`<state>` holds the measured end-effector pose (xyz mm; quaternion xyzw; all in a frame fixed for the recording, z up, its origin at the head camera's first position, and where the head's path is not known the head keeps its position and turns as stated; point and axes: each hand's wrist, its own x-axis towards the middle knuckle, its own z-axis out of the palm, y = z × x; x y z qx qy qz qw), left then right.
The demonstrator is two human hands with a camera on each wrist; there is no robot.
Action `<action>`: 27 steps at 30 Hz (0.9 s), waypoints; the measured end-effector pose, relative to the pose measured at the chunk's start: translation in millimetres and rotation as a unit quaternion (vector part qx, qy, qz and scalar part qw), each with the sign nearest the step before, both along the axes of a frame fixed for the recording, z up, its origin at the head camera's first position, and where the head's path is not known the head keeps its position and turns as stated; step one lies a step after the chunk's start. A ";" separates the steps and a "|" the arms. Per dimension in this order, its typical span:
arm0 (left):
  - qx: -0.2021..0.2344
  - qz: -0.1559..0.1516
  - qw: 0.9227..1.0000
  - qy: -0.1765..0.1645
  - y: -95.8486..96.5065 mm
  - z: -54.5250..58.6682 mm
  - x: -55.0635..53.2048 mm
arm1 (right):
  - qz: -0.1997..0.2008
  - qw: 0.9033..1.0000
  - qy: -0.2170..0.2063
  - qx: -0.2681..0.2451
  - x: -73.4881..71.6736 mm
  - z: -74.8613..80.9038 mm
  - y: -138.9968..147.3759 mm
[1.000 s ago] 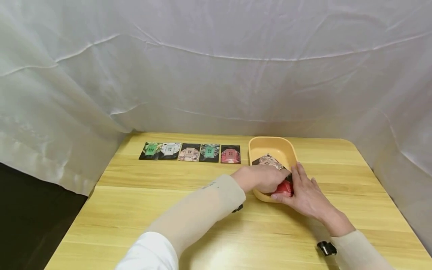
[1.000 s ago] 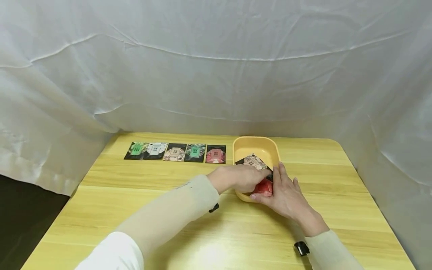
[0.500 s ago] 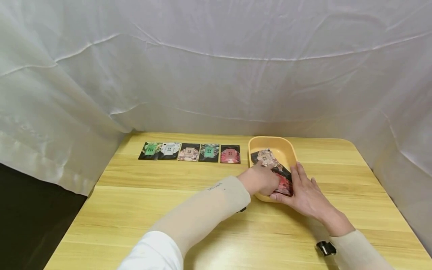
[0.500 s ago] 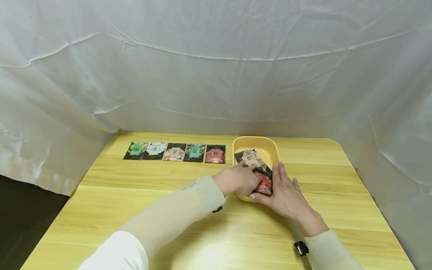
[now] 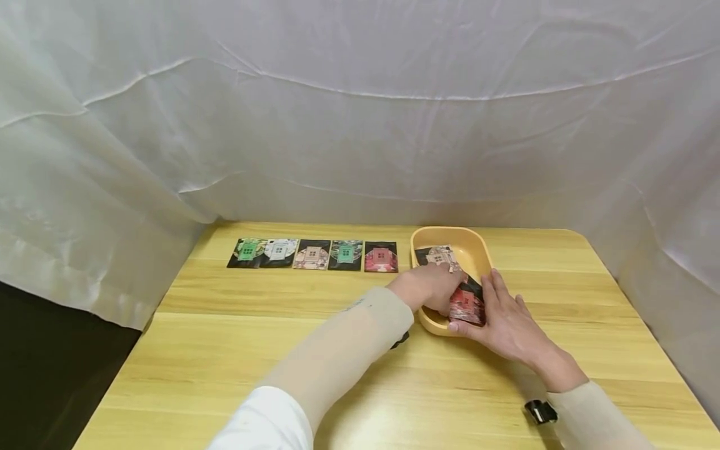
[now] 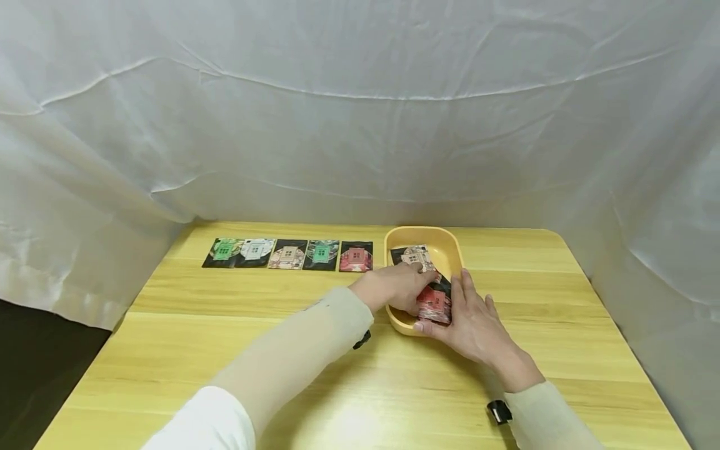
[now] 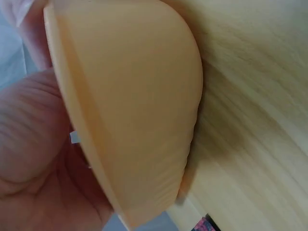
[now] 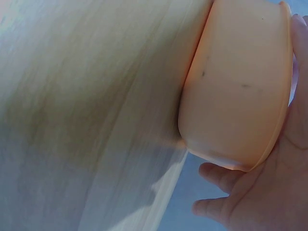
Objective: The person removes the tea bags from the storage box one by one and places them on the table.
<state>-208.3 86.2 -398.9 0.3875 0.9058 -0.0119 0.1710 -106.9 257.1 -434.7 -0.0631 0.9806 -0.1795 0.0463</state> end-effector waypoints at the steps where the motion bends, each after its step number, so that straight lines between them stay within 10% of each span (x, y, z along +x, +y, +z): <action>1: -0.002 0.001 1.000 -0.005 0.5 -1.0 0.0 | 0.001 1.000 0.001 0.000 0.0 0.0 -0.2; 27: -0.028 0.005 1.000 0.011 11.8 -4.9 5.2 | -0.001 1.000 -0.001 0.001 0.7 0.9 -1.3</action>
